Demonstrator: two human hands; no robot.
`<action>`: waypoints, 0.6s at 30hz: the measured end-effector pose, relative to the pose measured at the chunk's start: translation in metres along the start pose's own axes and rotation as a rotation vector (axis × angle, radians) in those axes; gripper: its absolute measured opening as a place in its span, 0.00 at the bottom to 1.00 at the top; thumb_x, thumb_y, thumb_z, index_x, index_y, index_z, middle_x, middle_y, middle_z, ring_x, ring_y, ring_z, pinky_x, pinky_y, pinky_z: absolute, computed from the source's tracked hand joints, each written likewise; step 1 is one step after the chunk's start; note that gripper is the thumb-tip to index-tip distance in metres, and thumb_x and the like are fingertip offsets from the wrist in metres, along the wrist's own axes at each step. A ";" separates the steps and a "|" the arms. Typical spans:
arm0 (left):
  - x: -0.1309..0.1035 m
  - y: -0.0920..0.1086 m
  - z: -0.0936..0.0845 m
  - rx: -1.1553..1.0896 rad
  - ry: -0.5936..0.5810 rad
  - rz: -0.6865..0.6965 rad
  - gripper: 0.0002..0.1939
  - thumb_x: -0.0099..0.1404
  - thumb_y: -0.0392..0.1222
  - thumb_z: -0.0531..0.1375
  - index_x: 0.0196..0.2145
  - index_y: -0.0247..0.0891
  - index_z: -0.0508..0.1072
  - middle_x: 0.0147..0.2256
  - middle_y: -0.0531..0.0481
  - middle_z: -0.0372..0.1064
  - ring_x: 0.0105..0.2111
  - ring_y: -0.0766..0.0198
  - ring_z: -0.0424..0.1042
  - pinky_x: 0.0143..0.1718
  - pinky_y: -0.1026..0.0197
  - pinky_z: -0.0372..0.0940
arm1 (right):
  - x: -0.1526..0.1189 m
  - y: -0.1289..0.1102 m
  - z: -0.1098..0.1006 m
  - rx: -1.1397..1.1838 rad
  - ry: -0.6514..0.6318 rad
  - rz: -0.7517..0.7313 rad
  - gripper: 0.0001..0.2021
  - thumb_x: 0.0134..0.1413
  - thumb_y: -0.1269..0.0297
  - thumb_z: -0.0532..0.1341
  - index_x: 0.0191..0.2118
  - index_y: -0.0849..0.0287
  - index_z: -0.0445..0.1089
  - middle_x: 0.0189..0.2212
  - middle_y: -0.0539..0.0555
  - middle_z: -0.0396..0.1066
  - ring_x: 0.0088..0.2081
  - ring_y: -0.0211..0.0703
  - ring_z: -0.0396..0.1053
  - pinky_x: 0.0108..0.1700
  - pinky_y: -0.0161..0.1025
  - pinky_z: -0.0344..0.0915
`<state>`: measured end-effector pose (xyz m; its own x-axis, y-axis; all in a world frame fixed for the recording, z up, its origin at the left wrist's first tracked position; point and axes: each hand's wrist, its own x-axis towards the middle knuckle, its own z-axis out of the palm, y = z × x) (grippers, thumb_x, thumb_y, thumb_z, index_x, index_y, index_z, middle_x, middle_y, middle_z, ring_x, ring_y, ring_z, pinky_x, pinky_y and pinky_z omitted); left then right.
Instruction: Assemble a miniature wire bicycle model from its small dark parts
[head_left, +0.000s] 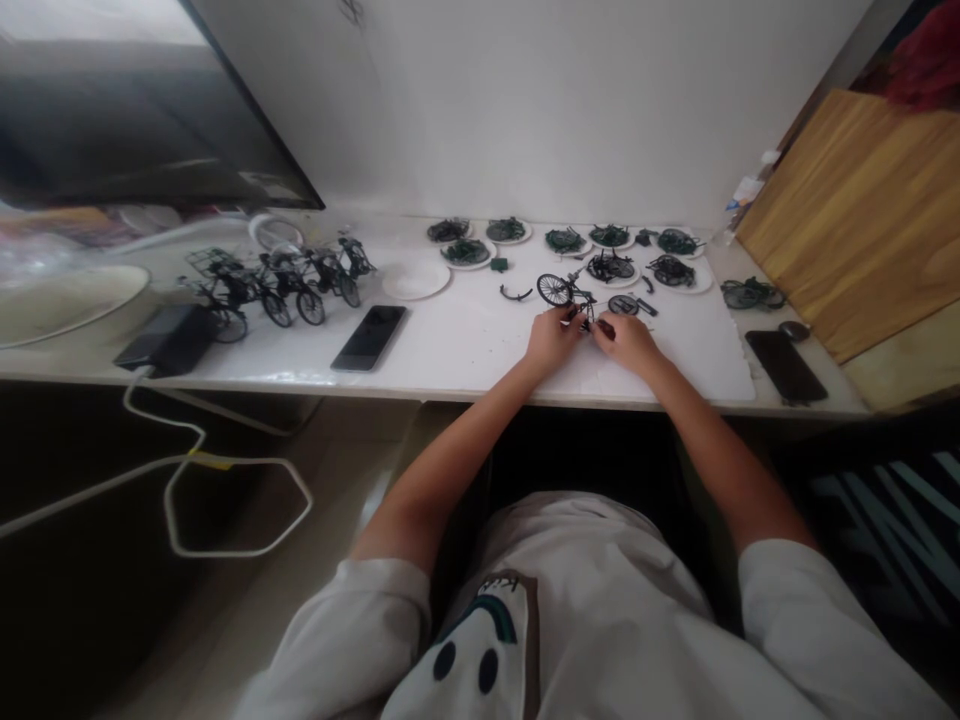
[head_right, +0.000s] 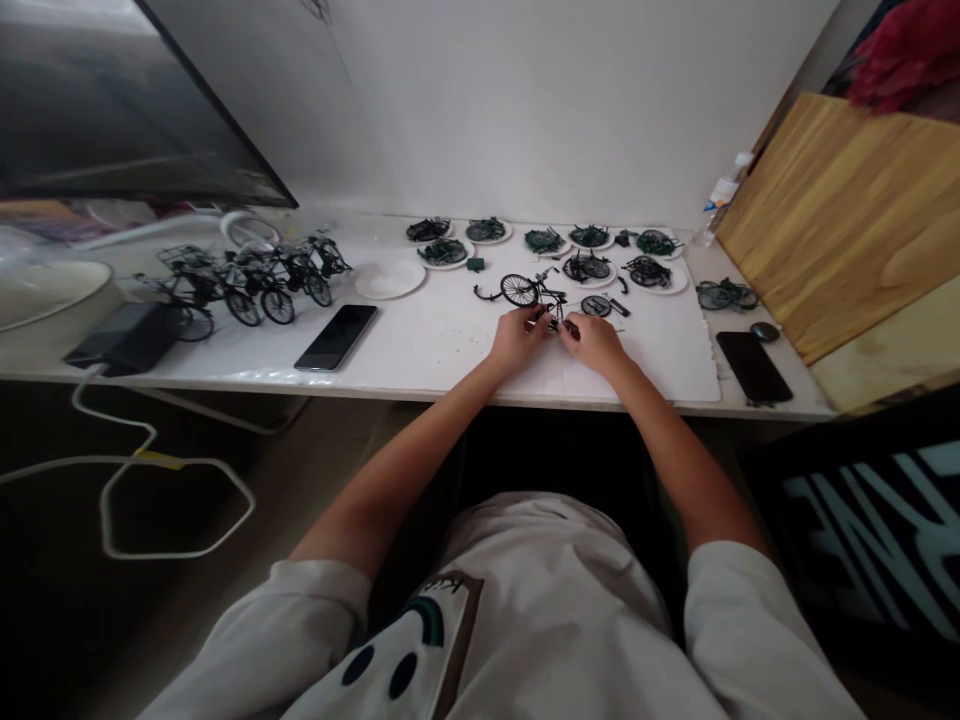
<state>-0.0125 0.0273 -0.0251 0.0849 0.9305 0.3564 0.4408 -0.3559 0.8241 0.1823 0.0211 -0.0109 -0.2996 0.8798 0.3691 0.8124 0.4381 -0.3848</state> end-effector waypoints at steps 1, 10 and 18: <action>0.000 -0.001 0.000 -0.002 0.001 0.001 0.14 0.77 0.45 0.63 0.51 0.35 0.84 0.43 0.37 0.86 0.43 0.51 0.86 0.45 0.56 0.77 | 0.000 0.000 0.000 0.001 0.003 -0.003 0.13 0.69 0.58 0.60 0.30 0.53 0.68 0.28 0.55 0.73 0.30 0.47 0.64 0.35 0.42 0.53; -0.001 0.000 -0.001 -0.021 0.002 -0.001 0.15 0.77 0.46 0.63 0.51 0.34 0.84 0.42 0.35 0.85 0.41 0.51 0.85 0.45 0.56 0.77 | 0.000 0.001 0.001 0.017 0.016 -0.017 0.13 0.70 0.56 0.59 0.33 0.54 0.69 0.29 0.56 0.74 0.31 0.47 0.65 0.36 0.43 0.55; -0.003 0.005 -0.002 -0.058 0.012 -0.014 0.16 0.77 0.50 0.65 0.49 0.34 0.84 0.40 0.36 0.85 0.40 0.52 0.85 0.45 0.57 0.76 | 0.000 0.001 0.001 0.054 0.030 -0.004 0.11 0.71 0.56 0.60 0.41 0.55 0.75 0.34 0.59 0.79 0.34 0.50 0.71 0.39 0.43 0.60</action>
<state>-0.0123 0.0227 -0.0212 0.0676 0.9345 0.3495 0.3893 -0.3472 0.8531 0.1832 0.0218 -0.0121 -0.2870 0.8722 0.3962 0.7827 0.4519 -0.4280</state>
